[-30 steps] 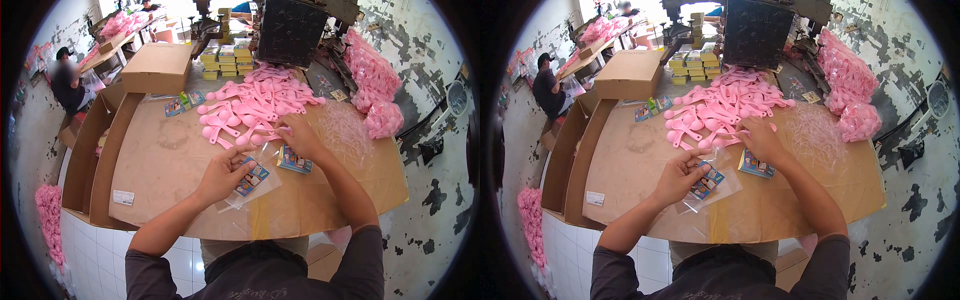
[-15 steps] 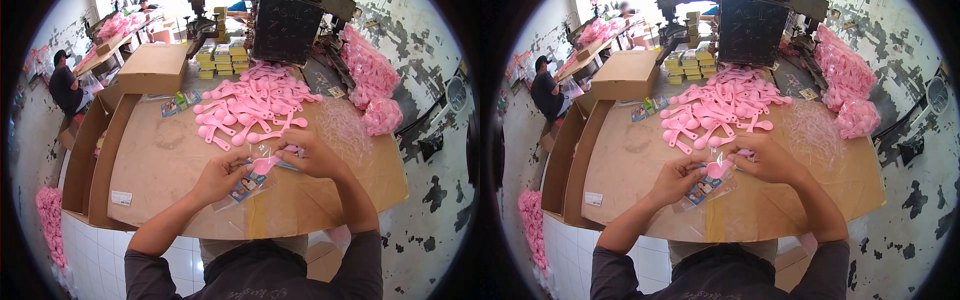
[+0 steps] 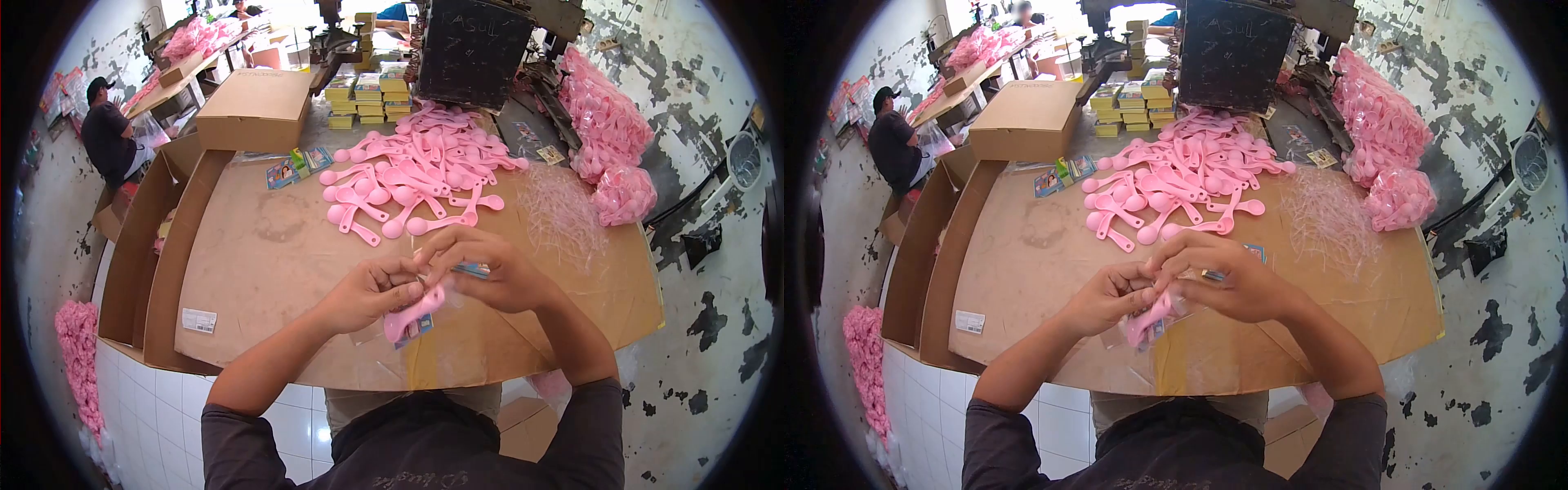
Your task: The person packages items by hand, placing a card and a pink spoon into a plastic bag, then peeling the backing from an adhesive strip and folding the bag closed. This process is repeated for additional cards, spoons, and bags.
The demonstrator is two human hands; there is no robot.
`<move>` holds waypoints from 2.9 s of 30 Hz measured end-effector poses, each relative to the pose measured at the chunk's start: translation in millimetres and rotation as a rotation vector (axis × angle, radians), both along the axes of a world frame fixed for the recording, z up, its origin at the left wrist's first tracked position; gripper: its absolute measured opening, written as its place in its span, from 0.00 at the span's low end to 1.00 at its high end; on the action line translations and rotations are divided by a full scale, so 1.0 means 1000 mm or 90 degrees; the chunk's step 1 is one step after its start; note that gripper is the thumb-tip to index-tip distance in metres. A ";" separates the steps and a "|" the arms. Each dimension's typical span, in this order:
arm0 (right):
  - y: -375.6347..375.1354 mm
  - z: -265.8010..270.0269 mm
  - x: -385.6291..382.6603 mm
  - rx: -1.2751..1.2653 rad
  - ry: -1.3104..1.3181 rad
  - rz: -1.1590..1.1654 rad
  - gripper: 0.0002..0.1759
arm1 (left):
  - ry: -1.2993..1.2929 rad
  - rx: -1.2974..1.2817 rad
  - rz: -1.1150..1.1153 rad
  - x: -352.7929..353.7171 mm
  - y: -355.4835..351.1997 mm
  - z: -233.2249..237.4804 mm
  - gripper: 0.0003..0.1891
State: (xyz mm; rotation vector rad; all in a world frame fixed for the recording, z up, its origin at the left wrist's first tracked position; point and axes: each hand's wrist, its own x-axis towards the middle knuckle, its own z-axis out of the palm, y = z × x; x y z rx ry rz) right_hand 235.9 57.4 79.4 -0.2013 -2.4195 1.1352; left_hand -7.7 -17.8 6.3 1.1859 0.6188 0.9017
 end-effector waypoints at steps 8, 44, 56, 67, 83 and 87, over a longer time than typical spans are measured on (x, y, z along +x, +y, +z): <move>-0.029 0.044 -0.012 0.332 0.090 -0.225 0.08 | 0.053 0.226 0.190 0.004 -0.006 0.006 0.23; -0.018 0.005 -0.033 0.557 0.069 -0.409 0.05 | 0.385 0.400 0.298 0.016 -0.019 0.023 0.30; 0.112 -0.013 0.199 -0.216 -0.001 -0.557 0.18 | 0.117 0.150 0.266 0.009 -0.016 0.031 0.22; 0.014 -0.016 0.078 0.009 -0.060 -0.417 0.23 | 0.081 0.126 0.278 0.016 -0.008 0.016 0.18; -0.011 -0.047 0.009 -0.321 0.073 -0.253 0.11 | 0.149 0.075 0.277 0.014 -0.007 0.007 0.14; -0.009 -0.053 0.011 -0.351 0.077 -0.269 0.09 | 0.186 0.135 0.286 0.013 -0.006 0.005 0.14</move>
